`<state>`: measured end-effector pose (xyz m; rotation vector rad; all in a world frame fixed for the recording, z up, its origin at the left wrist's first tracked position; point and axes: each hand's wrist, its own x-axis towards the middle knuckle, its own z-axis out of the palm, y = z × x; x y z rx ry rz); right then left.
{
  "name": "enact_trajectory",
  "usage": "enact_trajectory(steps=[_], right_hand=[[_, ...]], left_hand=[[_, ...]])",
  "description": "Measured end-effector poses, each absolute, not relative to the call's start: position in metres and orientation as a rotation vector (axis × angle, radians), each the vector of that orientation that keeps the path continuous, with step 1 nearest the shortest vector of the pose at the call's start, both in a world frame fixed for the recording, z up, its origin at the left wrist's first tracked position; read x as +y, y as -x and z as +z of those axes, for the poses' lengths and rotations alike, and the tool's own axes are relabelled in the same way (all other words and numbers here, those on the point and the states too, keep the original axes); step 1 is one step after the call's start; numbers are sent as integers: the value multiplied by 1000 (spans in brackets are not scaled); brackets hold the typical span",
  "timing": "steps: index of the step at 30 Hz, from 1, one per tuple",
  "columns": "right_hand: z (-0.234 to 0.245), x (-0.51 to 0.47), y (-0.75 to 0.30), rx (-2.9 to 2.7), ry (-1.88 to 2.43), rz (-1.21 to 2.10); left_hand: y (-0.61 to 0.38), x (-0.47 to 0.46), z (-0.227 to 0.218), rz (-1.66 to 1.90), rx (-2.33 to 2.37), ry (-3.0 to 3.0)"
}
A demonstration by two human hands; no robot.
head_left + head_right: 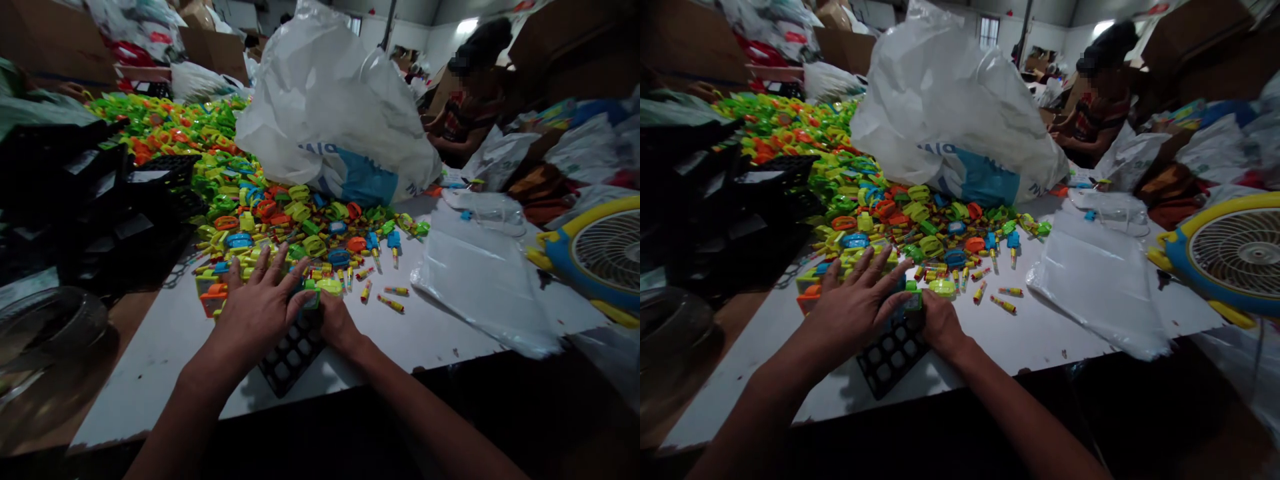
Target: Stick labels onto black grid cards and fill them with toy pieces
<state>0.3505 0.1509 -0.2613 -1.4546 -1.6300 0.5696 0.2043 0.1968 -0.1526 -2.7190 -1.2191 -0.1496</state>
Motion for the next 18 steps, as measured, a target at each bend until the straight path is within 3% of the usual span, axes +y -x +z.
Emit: enact_trajectory(steps=[4,10,18], right_hand=[[-248,157,-378,-1635,1531,551],[-226,177,-502,-1022,2199,84],[-237,166,-519,-1060,2266,177]], left_hand=[[-212,202,-156,-141,-1145,2752],[-212,209,-160,-178,-1201,2751],[-181,206,-133,-206,-1312,2840]])
